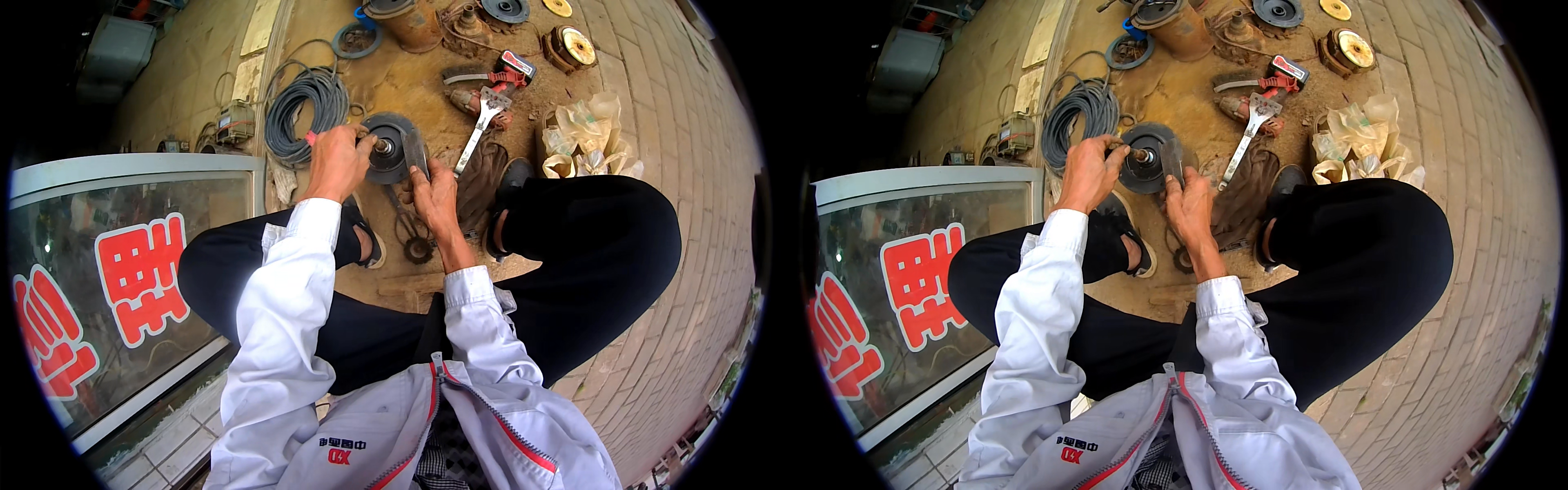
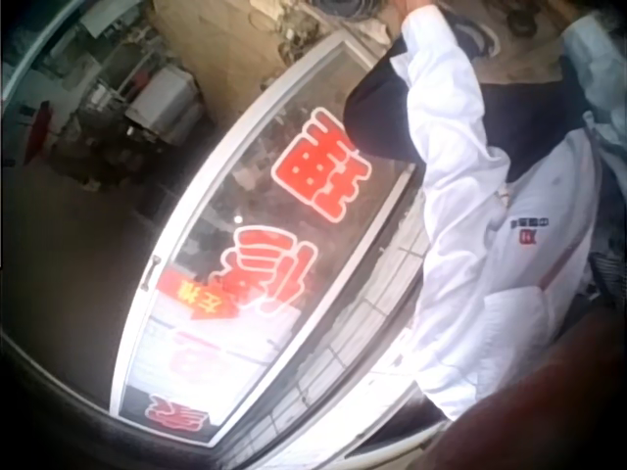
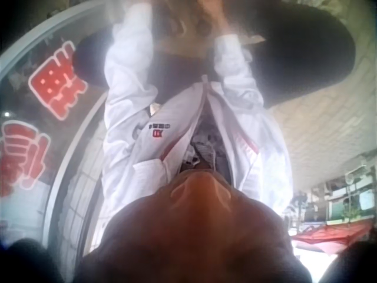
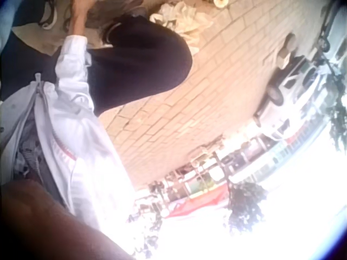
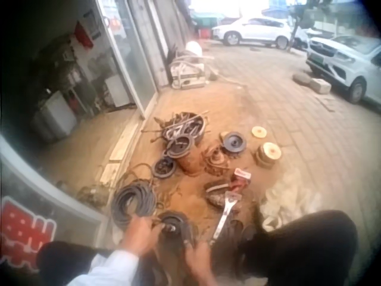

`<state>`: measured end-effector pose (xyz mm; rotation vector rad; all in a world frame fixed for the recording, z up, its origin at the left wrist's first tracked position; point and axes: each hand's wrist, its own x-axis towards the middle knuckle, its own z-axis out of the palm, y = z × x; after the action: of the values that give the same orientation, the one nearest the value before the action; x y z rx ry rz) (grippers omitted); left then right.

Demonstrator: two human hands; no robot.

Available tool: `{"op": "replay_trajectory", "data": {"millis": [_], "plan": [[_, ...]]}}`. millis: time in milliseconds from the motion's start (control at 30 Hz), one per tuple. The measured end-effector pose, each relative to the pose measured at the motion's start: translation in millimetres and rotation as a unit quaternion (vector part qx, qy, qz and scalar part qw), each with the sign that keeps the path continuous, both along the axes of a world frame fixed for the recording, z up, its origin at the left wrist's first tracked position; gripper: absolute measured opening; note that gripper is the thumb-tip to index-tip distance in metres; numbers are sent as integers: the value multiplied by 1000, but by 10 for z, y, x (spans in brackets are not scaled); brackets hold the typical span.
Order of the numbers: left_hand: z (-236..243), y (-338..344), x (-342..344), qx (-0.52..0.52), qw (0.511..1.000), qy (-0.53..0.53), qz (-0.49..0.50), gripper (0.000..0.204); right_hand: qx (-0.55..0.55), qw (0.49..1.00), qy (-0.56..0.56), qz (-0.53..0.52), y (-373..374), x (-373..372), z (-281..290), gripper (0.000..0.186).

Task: The person sits on the ground and uses a wrench to tighten a nut on a circular metal part. They then search through a bowl of tools, select a metal rod, and insert it into the part, adjusting it by hand.

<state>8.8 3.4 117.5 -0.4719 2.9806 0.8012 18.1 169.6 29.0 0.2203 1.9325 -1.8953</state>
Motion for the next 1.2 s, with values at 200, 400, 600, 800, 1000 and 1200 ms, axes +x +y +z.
{"op": "replay_trajectory", "data": {"millis": [200,400,600,800,1000,1200], "plan": [[74,37,-7,14,999,-28,15,29,-26,998,-9,-61,-22,32,-125,22],[-197,-77,77,55,997,-43,15,40,25,995,-16,-93,-16,22,-237,19],[-653,-26,128,50,997,-26,61,43,54,994,10,-96,-78,54,-387,17],[-912,38,62,54,997,7,59,43,57,995,-32,-81,-75,29,-458,19],[-984,17,38,70,995,22,65,35,53,994,-27,-90,-122,7,-511,19],[-884,87,19,143,981,33,128,27,70,993,-36,-84,-140,1,-501,19]]}}
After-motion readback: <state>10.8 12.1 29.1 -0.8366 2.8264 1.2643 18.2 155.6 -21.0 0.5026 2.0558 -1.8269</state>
